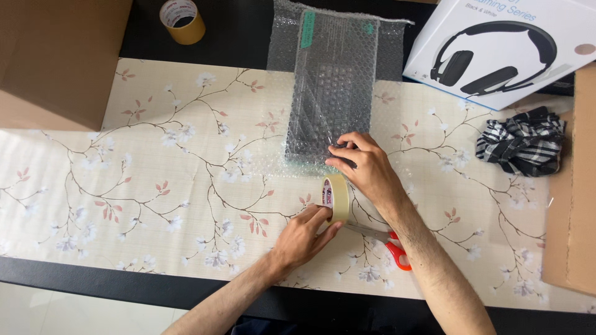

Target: The person wraps a rectangular object in bubble wrap and secures it with clear packing tape. They use scissors to cut the tape and apply multiple strips to seal the package on all sides.

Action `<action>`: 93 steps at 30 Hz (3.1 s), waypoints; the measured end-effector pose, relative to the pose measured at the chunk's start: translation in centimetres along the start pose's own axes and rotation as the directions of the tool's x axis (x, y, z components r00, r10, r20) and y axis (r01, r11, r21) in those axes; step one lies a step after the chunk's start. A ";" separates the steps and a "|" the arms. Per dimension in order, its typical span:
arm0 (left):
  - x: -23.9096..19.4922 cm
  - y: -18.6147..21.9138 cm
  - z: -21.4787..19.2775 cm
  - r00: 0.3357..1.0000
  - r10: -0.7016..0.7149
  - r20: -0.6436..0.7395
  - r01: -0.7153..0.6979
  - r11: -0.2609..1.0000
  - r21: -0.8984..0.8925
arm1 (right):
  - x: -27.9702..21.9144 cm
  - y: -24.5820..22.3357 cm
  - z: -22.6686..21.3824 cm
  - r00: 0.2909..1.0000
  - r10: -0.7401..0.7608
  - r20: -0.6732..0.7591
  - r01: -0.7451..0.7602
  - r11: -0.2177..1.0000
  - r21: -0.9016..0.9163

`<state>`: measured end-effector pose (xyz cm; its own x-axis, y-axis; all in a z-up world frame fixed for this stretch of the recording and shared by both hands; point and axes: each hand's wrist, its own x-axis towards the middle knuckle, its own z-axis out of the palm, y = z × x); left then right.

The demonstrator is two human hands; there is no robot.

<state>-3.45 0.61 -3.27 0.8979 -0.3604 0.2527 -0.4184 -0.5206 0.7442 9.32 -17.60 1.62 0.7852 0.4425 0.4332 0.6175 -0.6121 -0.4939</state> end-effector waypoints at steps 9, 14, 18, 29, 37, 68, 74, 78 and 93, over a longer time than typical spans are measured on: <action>-0.9 1.4 -1.2 0.994 -0.099 0.051 0.104 0.987 -0.125 | -0.2 -0.4 -0.3 0.999 0.000 -0.033 0.002 0.999 0.040; -1.4 0.2 -1.0 0.988 -0.134 0.079 0.146 0.973 -0.177 | -0.2 -0.8 -0.5 1.000 0.016 -0.003 -0.016 0.998 0.054; -1.3 0.1 -1.1 0.991 -0.116 0.072 0.129 0.970 -0.206 | -0.3 -0.6 -1.0 0.998 0.059 0.016 -0.061 0.988 0.142; -1.1 0.7 -1.7 0.984 -0.126 0.125 0.151 0.966 -0.208 | -11.8 -5.3 -9.7 0.919 0.368 0.140 -0.354 0.928 -0.118; -0.6 1.6 -2.2 0.994 -0.082 0.074 0.095 0.974 -0.205 | -17.7 -5.2 -10.5 0.576 0.723 0.380 -0.592 0.690 -0.416; -0.7 2.5 -4.2 0.994 -0.085 0.069 0.099 0.963 -0.250 | -4.7 -0.4 -13.2 0.209 0.312 0.927 -0.814 0.580 -0.011; -0.7 2.2 -4.2 0.993 -0.086 0.077 0.103 0.963 -0.250 | -0.8 -1.6 -12.6 0.112 0.378 0.919 -0.800 0.583 -0.142; -0.8 2.0 -4.1 0.996 -0.066 0.064 0.080 0.964 -0.254 | -0.4 -0.2 -11.6 0.124 0.385 0.914 -0.783 0.604 -0.148; -1.8 0.3 -2.9 1.000 -0.010 0.030 0.018 0.967 -0.255 | 0.7 1.6 -11.0 0.171 0.407 0.897 -0.744 0.651 -0.153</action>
<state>-4.78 3.30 -1.70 0.8978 -0.3777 0.2264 -0.3537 -0.3122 0.8817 10.38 -25.48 9.46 0.4276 0.4146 -0.8033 -0.1895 -0.8278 -0.5280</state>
